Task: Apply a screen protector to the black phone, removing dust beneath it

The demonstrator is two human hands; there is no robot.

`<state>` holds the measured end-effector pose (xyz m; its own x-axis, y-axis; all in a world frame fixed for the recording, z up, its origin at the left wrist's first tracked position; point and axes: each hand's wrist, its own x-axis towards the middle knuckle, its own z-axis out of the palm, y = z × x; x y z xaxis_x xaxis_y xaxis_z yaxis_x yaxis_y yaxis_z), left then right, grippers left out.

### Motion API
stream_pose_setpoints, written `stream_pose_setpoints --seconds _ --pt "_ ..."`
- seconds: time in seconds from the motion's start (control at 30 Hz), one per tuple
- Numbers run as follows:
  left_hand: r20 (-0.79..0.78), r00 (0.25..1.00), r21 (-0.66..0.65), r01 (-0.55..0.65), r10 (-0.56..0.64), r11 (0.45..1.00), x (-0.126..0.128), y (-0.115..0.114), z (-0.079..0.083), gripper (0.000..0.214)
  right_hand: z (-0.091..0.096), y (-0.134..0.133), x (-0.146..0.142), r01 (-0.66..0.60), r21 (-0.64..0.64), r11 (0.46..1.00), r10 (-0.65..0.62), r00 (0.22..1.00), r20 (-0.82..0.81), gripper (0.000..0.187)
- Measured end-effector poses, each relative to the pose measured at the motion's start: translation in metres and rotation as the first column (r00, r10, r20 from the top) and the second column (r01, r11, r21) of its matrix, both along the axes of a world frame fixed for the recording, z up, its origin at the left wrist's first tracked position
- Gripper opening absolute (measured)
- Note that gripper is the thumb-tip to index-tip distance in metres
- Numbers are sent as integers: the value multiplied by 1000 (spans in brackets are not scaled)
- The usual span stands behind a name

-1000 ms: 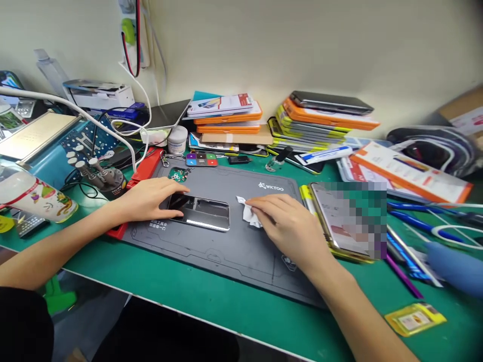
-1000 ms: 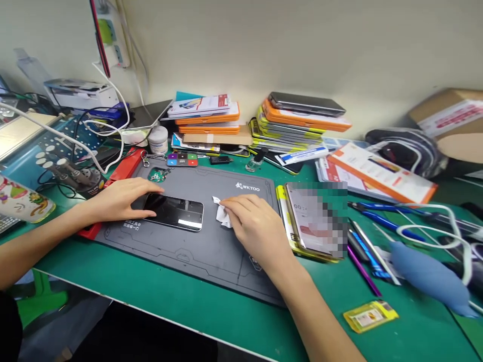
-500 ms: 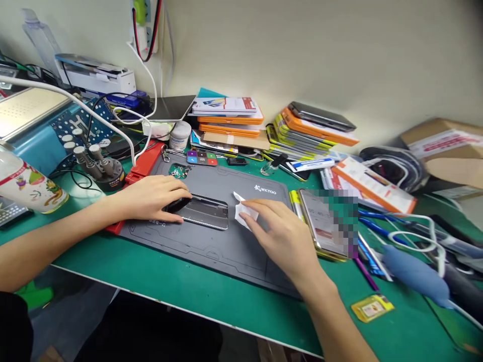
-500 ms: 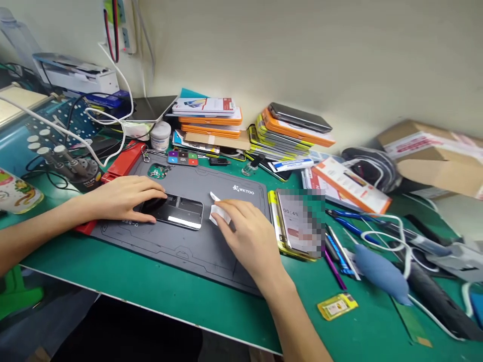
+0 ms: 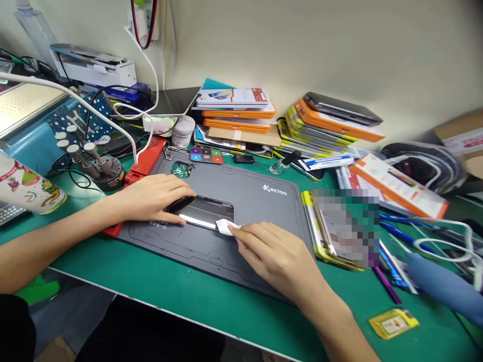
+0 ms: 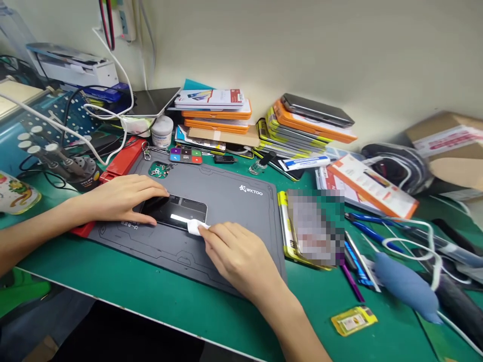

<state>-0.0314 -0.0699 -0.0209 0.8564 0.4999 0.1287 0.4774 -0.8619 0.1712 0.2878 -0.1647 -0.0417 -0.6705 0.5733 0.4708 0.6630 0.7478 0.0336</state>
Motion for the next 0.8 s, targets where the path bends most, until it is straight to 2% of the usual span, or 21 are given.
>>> stream_pose_setpoints --seconds 0.13,0.27,0.5,0.7,0.8 --pt "20 1000 5 8 -8 1000 0 1 0 59 4 -7 -7 23 55 998 -26 998 62 19" --pt "14 1000 6 7 -7 1000 1 1 1 58 4 -5 -7 89 54 995 -92 994 59 19" --pt "4 1000 10 -5 5 1000 0 2 -1 59 6 -3 -4 29 17 999 -30 999 36 16" --pt "-12 999 20 -35 35 999 0 1 1 61 -6 6 1 31 -24 999 -32 999 -36 18" --pt "-9 999 24 -40 40 999 -1 0 2 60 -14 15 10 90 -43 995 -93 991 -97 17"
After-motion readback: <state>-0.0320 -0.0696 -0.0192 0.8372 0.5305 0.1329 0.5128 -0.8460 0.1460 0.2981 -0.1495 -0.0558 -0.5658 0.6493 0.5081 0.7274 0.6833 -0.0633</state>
